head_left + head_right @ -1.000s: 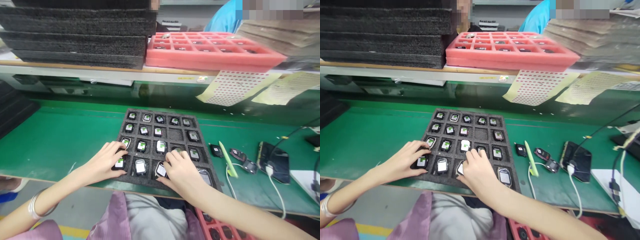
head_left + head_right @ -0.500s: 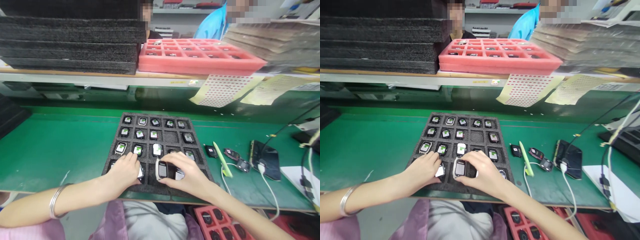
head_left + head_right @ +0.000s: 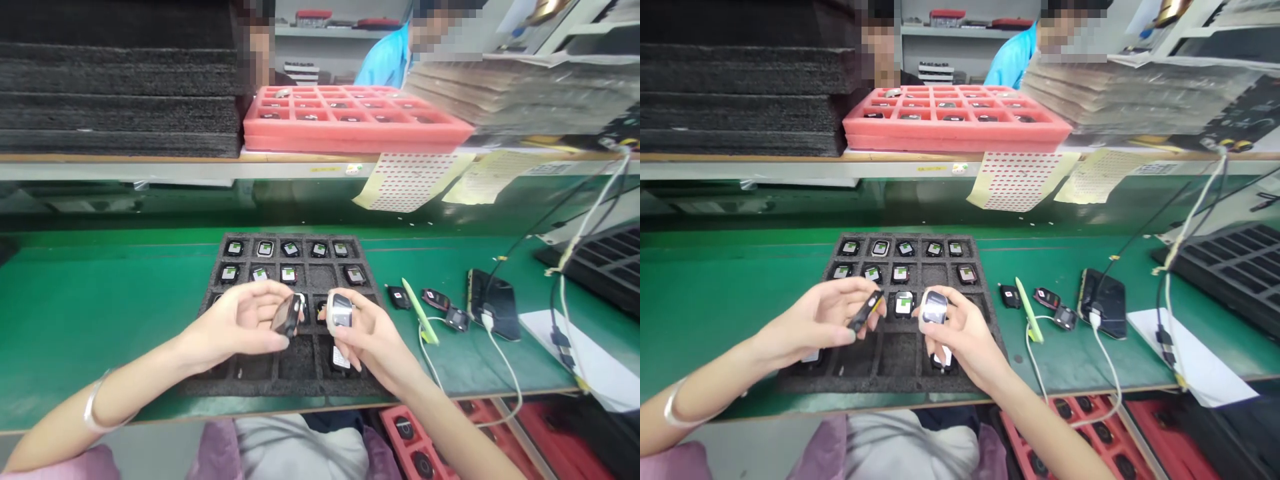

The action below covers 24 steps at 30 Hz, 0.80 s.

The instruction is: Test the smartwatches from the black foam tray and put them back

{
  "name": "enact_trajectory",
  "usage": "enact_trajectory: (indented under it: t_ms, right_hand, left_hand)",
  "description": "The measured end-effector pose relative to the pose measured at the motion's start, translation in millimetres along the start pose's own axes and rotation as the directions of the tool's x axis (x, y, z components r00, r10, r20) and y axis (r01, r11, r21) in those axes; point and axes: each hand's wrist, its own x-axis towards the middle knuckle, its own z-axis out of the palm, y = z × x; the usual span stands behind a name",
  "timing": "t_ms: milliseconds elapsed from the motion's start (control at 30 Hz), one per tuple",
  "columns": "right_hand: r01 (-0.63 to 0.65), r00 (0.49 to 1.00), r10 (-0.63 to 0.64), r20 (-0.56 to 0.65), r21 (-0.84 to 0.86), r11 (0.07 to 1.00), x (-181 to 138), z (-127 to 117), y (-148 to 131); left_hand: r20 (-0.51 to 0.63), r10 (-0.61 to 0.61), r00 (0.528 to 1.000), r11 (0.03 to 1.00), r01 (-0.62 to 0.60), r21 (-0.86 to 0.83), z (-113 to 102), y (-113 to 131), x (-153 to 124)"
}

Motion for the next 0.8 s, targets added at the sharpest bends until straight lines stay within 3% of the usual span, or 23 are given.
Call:
enact_trajectory:
  t_ms: [133,267,467,667,800]
  right_hand:
    - [0.069,0.998,-0.069,0.010,-0.064,0.996,-2,-3,-1]
    - [0.135,0.991,-0.137,-0.005,-0.122,0.983,-2,-5,-2]
    - [0.157,0.974,-0.191,-0.119,-0.248,0.956,-1,3,-2]
    - [0.151,0.988,-0.152,0.008,-0.189,0.970,-5,-6,-2]
    - [0.173,0.985,-0.171,0.024,-0.181,0.968,-9,-10,-6]
  left_hand:
    - [-0.013,0.076,0.997,0.991,-0.077,-0.113,9,7,16]
    - [-0.027,-0.003,1.000,0.991,0.000,-0.131,8,-5,24]
    - [-0.089,-0.099,0.991,0.995,0.096,-0.036,4,-28,28]
    - [-0.039,0.034,0.999,0.993,-0.038,-0.116,8,-31,30]
    - [-0.041,0.130,0.991,0.991,-0.131,-0.019,11,-35,30]
